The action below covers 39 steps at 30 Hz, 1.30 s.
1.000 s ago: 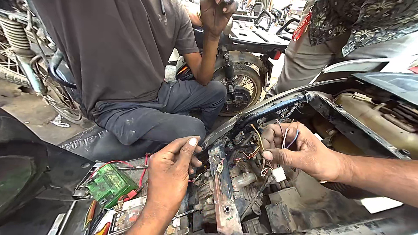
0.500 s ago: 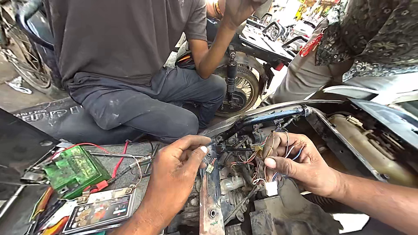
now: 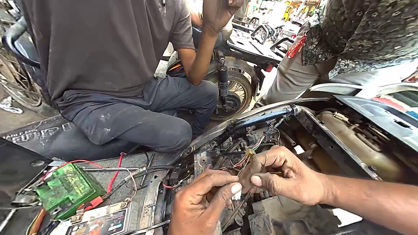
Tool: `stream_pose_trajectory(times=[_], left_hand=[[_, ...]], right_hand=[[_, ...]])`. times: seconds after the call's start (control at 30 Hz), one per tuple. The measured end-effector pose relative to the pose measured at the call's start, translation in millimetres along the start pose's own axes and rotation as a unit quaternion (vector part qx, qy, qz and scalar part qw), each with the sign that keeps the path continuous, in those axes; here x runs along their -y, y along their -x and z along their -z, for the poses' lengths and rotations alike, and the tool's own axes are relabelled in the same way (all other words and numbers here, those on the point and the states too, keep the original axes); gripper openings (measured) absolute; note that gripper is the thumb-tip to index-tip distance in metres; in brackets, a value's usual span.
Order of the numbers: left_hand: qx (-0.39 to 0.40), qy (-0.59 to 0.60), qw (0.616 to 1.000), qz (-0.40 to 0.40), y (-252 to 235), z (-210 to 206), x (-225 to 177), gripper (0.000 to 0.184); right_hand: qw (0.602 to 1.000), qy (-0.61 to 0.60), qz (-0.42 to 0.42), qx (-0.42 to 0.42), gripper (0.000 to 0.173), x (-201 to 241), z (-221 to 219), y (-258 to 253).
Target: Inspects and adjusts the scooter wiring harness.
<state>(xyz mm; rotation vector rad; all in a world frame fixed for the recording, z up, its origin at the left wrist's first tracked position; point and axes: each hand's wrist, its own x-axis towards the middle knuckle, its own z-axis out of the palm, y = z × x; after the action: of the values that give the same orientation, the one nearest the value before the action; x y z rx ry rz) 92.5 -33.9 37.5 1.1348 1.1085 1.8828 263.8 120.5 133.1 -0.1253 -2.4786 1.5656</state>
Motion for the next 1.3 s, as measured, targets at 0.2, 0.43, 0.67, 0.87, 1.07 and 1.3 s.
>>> stream_pose_trajectory(times=[0.2, 0.43, 0.67, 0.87, 1.07, 1.3], left_hand=[[0.011, 0.058, 0.998, 0.031, -3, 4, -5, 0.016], [0.046, -0.172, 0.984, -0.015, -1, 18, 10, 0.015], [0.136, -0.261, 0.949, -0.114, 7, 11, 6, 0.016], [0.159, -0.173, 0.966, -0.111, 5, 8, 5, 0.018], [0.033, 0.034, 0.996, 0.079, -18, 1, 0, 0.026], [-0.026, -0.071, 0.996, 0.054, -29, 4, 5, 0.016]], right_hand=[[0.998, 0.047, 0.031, -0.017, 0.026, 2, 3, -6], [0.985, 0.108, -0.131, -0.031, 0.043, -10, 1, -4], [0.948, 0.307, -0.070, -0.032, 0.024, -14, 6, -5], [0.925, 0.377, -0.043, -0.020, 0.018, -20, 6, -4], [0.951, 0.298, -0.041, -0.076, 0.017, -19, 7, -8], [0.976, 0.178, -0.068, -0.105, 0.015, -19, 6, -9]])
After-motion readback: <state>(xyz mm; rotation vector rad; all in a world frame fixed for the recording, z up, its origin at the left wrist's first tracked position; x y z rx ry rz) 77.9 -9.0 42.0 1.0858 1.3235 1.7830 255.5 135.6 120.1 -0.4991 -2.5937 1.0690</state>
